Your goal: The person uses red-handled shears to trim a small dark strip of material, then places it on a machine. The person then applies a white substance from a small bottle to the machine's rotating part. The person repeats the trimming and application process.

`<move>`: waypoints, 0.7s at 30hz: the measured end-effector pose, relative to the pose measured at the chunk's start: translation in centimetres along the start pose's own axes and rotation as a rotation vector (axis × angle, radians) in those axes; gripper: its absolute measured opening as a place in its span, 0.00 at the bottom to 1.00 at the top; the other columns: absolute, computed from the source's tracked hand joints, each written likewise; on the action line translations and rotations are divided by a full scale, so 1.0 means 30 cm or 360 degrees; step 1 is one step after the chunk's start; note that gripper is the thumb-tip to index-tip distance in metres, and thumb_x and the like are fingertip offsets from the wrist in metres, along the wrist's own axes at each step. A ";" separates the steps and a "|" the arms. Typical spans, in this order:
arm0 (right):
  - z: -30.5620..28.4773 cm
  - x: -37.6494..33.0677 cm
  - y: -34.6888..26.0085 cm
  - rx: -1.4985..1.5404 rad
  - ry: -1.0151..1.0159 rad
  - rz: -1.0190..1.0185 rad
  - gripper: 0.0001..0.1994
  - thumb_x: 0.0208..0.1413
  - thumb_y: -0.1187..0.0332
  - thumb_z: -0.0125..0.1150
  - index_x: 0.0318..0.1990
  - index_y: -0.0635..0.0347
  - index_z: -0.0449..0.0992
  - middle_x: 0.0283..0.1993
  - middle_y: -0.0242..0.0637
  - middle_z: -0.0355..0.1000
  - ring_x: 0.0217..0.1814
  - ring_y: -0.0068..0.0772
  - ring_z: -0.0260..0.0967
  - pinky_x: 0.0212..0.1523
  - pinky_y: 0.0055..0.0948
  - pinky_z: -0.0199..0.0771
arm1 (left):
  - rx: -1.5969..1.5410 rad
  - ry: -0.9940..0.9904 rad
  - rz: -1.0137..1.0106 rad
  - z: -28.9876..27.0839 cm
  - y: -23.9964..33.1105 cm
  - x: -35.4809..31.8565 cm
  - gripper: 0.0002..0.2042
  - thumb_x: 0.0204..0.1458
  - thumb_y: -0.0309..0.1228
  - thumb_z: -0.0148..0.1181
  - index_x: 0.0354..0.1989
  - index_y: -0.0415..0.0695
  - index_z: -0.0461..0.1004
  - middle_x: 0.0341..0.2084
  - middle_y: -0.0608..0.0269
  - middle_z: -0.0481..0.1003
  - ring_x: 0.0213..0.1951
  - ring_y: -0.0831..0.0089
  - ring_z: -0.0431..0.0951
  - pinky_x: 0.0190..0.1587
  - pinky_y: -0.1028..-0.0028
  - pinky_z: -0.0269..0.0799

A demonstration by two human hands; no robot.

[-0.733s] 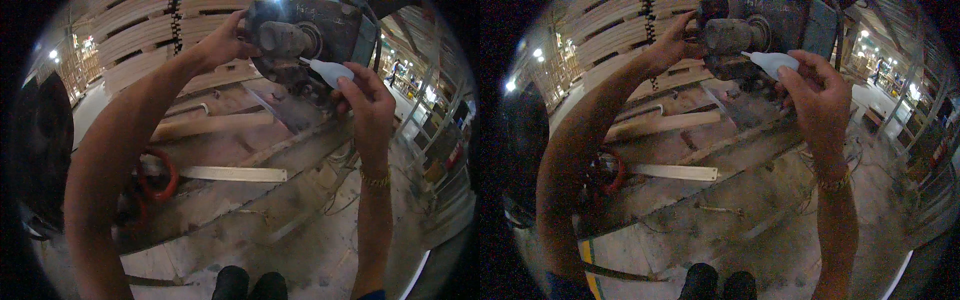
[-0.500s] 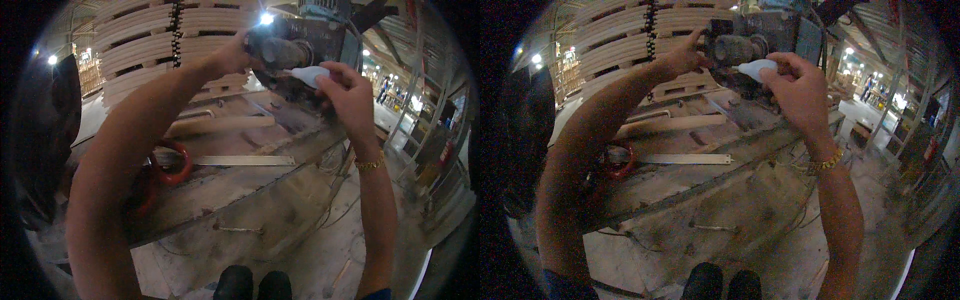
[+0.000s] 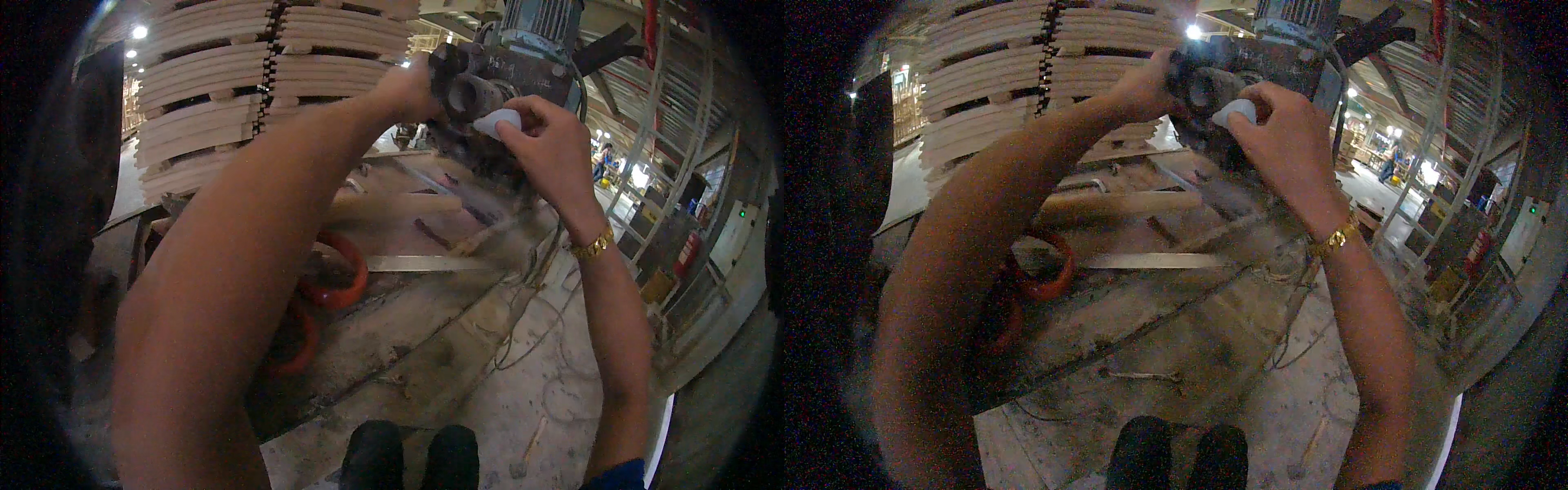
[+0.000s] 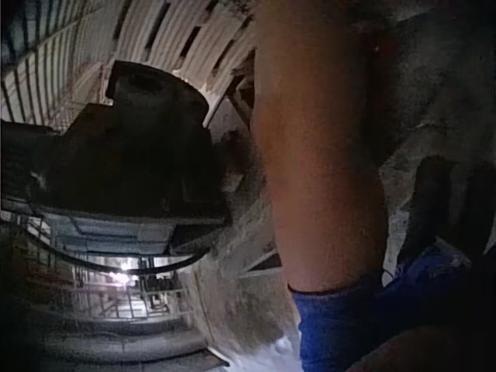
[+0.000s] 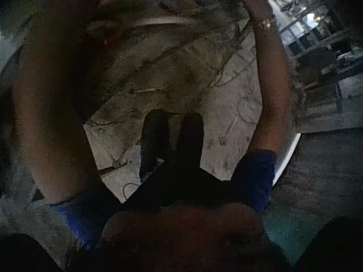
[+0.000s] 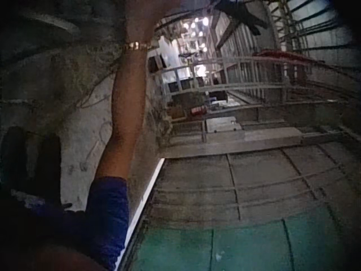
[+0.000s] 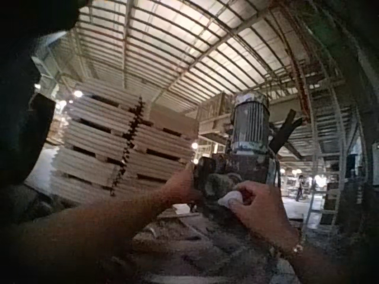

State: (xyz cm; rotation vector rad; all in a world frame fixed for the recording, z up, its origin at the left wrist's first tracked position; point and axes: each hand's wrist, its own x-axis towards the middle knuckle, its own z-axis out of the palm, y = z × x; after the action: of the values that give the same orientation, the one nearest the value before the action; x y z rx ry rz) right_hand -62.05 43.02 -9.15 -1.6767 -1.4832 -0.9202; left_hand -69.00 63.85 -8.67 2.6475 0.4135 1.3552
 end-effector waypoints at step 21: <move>0.058 -0.015 -0.025 -0.0053 0.0124 -0.0222 0.11 0.41 0.64 0.58 0.29 0.62 0.73 0.28 0.45 0.71 0.31 0.46 0.69 0.37 0.38 0.68 | -0.0010 0.0044 0.0002 -0.021 0.006 -0.026 0.41 0.28 0.41 0.69 0.51 0.37 0.53 0.39 0.40 0.70 0.43 0.49 0.71 0.45 0.62 0.68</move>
State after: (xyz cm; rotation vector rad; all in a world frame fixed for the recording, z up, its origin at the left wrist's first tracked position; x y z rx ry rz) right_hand -62.75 44.38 -10.36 -1.5580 -1.5546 -1.0782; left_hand -69.91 63.43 -8.86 2.6273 0.4107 1.3923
